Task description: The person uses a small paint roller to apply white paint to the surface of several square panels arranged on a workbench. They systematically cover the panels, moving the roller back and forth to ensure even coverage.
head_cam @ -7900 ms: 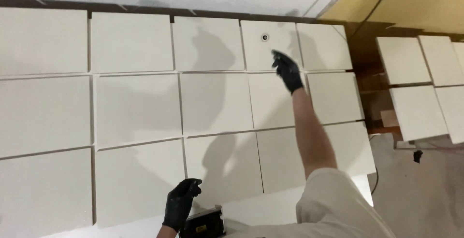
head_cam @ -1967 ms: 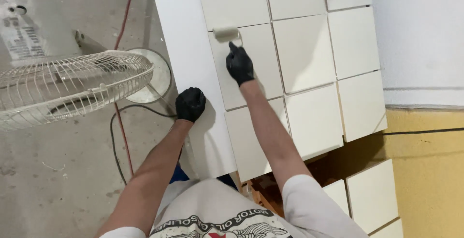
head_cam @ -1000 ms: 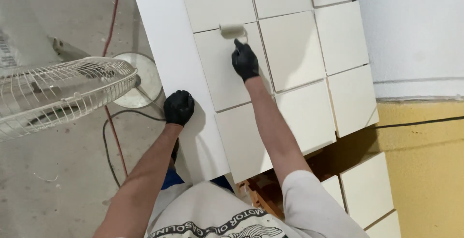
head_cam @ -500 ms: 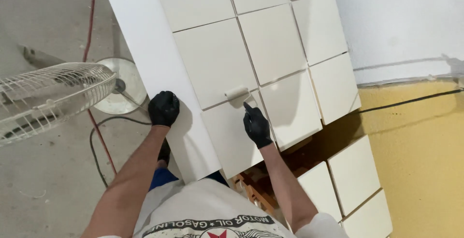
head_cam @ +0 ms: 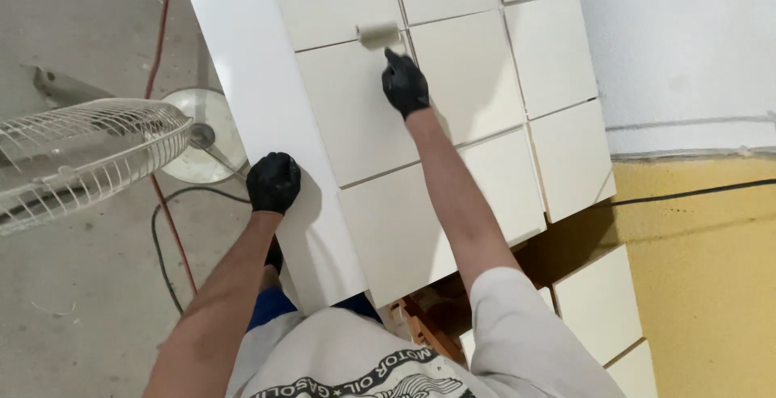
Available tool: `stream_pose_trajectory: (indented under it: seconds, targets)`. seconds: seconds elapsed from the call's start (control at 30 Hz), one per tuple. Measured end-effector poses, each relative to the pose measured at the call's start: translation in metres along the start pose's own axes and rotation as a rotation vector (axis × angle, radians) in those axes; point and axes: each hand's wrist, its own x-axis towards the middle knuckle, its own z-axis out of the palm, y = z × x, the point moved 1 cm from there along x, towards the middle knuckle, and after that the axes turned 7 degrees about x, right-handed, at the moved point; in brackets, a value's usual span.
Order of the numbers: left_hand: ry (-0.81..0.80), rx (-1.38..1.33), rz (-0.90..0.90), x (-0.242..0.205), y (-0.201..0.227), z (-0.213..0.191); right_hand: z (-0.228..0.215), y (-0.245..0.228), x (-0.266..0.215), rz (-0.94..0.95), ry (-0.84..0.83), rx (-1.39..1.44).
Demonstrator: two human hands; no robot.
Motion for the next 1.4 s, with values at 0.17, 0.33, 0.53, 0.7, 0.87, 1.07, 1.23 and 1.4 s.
stream_pose_trajectory:
  seconds: [0.17,0.33,0.53,0.7,0.87,1.07,1.23,1.4]
  targets:
    - [0.017,-0.082,0.033,0.005,-0.001,0.001,-0.017,-0.009,0.006,0.316,-0.206,0.060]
    - [0.026,-0.032,0.059,0.011,0.001,-0.008,-0.119,-0.060,-0.146,0.435,-0.216,0.036]
    - [0.001,-0.019,0.074,0.009,0.001,-0.009,-0.196,-0.094,-0.212,0.508,-0.125,0.045]
    - [-0.005,-0.021,0.075,0.013,0.002,-0.012,-0.151,-0.046,-0.185,0.392,-0.113,-0.035]
    - [-0.011,-0.040,0.084,0.019,0.004,-0.024,-0.054,0.022,-0.082,0.286,-0.137,-0.004]
    - [-0.023,0.106,0.106,0.015,0.004,-0.016,-0.009,0.043,0.021,0.299,-0.153,0.094]
    - [-0.019,0.024,0.079,0.014,0.003,-0.012,-0.094,-0.021,-0.106,0.380,-0.169,0.096]
    - [-0.084,0.004,0.076,0.011,0.003,-0.010,-0.187,-0.119,-0.193,0.570,-0.131,0.137]
